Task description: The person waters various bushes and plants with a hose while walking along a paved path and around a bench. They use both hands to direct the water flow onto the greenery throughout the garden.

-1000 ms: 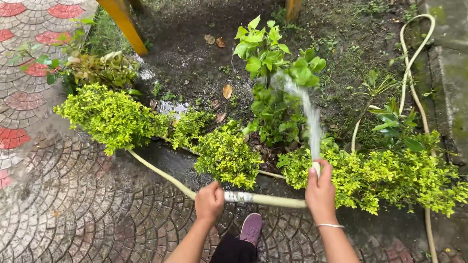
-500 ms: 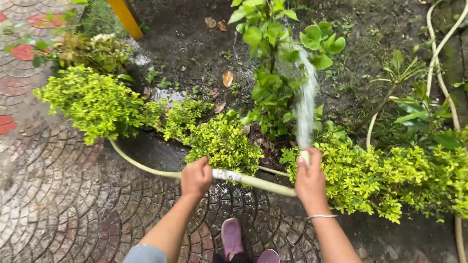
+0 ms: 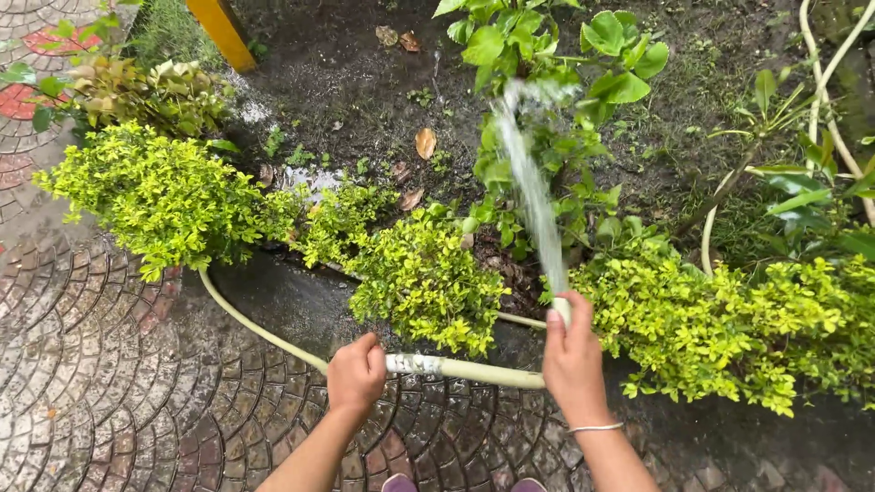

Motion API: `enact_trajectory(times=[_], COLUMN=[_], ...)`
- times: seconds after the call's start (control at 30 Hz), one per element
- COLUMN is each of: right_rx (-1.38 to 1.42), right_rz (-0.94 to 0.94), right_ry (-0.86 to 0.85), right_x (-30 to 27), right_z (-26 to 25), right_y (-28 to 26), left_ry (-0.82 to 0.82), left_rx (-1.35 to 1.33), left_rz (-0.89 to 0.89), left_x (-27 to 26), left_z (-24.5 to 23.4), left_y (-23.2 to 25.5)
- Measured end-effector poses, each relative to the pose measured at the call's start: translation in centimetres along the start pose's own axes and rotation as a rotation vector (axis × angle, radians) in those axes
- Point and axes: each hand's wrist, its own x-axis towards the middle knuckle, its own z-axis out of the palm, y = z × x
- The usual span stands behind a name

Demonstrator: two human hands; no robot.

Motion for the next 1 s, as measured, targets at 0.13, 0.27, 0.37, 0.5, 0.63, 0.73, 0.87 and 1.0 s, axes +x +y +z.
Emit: enact_trajectory(times=[0.13,0.27,0.37,0.5,0.63,0.73,0.87,1.0], right_rx=[0.085,0.001,0.064,-0.040,-0.030,0.072,0.134,0.005], right_rz=[0.177,0.251,0.238,0.275,0.328,0.375,0.474,0.510], right_ry=[0.229,0.061,0.176,0.069,0.113,0.175,-0.179,-0.100], right_x=[-2.0,-4.7,-5.9,-8.0,-9.7,-10.8,-11.8,-12.1], right_z=[2.6,2.9,4.0,4.2,5.9,8.2,8.4,10.2], right_y=[2.6,2.0,4.3,4.2,7.2,11.2,9.1,10.0], left_ry=[-0.015,-0.062,-0.090,-0.116,-0.170,-0.173,-0.254,-0.261], left_rx=[0.046,0.044,0.057,0.081,0.101,0.115,0.190,0.200], left_rz=[0.069,0.127,0.138,0.190,0.228,0.233,0.201,0.171], left_x=[0.2,0.4,-0.1,-0.3,-1.0,-1.2,-1.3,-1.4], left_z=[0.0,-1.5,-1.5,-1.7,-2.3,-2.4,-3.9,-4.7], left_y=[-2.5,-3.0,-3.8,-4.8,-5.8,-6.7,-7.1,-7.5])
